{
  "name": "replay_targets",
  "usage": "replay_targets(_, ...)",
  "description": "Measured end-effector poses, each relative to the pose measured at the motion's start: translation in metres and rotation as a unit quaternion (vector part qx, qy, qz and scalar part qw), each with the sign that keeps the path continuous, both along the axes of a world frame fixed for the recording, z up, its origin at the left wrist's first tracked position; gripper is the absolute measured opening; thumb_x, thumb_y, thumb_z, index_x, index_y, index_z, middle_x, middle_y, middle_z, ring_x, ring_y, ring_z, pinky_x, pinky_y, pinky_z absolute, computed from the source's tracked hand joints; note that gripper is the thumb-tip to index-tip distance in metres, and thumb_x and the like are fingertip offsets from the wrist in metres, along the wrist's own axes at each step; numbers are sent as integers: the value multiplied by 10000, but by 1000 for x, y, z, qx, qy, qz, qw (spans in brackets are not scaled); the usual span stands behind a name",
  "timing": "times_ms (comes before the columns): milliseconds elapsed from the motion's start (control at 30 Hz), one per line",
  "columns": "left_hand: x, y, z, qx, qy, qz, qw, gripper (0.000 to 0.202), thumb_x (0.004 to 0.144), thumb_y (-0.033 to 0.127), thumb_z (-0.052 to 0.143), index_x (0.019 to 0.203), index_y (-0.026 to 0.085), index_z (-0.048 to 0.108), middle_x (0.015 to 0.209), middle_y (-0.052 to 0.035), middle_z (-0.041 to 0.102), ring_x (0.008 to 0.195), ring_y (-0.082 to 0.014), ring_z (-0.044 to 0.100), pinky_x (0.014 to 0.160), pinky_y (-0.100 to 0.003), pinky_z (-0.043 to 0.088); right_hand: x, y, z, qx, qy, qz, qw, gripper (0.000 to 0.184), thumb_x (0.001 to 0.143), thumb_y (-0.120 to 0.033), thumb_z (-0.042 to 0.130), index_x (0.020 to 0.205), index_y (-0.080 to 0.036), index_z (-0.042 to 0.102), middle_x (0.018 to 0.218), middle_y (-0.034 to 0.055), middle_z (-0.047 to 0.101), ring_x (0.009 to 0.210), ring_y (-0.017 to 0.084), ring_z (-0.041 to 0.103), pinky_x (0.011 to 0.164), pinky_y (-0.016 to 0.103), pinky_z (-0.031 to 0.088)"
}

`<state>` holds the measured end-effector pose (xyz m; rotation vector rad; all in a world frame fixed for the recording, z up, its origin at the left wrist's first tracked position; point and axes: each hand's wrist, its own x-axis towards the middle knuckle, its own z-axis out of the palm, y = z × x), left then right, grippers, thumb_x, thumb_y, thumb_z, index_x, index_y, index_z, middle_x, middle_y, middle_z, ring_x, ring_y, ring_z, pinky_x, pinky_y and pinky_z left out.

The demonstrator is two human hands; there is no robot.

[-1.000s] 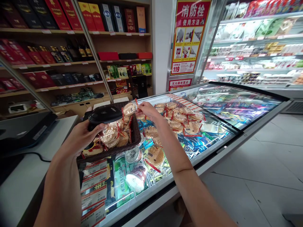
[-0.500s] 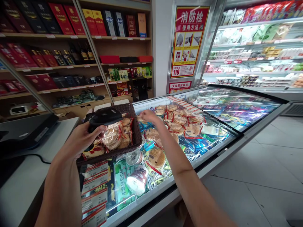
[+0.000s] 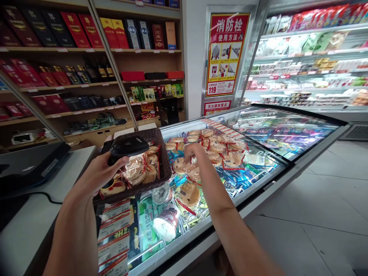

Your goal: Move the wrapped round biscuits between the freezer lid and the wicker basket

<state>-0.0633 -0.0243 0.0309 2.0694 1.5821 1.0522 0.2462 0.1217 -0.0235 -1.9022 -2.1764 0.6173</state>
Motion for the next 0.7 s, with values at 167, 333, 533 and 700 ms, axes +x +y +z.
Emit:
replay_targets(167, 0, 4, -3, 1, 16, 4, 1000, 582, 715, 766, 555, 797, 191, 600, 666, -29, 616, 629, -188, 546, 570, -279, 394, 14, 1, 9, 29, 68, 27, 997, 208, 662, -109, 810, 747, -164, 628, 675, -28, 628, 611, 109, 550, 582, 205, 421)
replay_targets(333, -1, 9, -10, 24, 37, 15, 999, 560, 741, 756, 564, 789, 198, 591, 635, -14, 585, 618, -181, 527, 544, -267, 370, 12, 2, 16, 238, 187, -60, 951, 185, 801, -290, 723, 842, -183, 578, 750, -21, 597, 667, 120, 522, 598, 217, 382)
replay_targets(533, 0, 8, -9, 20, 36, 14, 999, 564, 762, 752, 550, 814, 192, 592, 659, -21, 610, 619, -180, 535, 537, -260, 379, -9, -15, 27, 182, 370, -13, 911, 152, 899, -324, 615, 891, -177, 580, 706, -37, 515, 610, 101, 476, 555, 204, 367)
replay_targets(700, -1, 10, -12, 24, 28, 7, 999, 565, 758, 754, 556, 821, 194, 589, 656, -22, 609, 623, -186, 544, 534, -259, 386, -21, -30, 37, 133, 405, 35, 904, 168, 904, -326, 660, 900, -178, 582, 704, -38, 521, 605, 93, 476, 550, 195, 377)
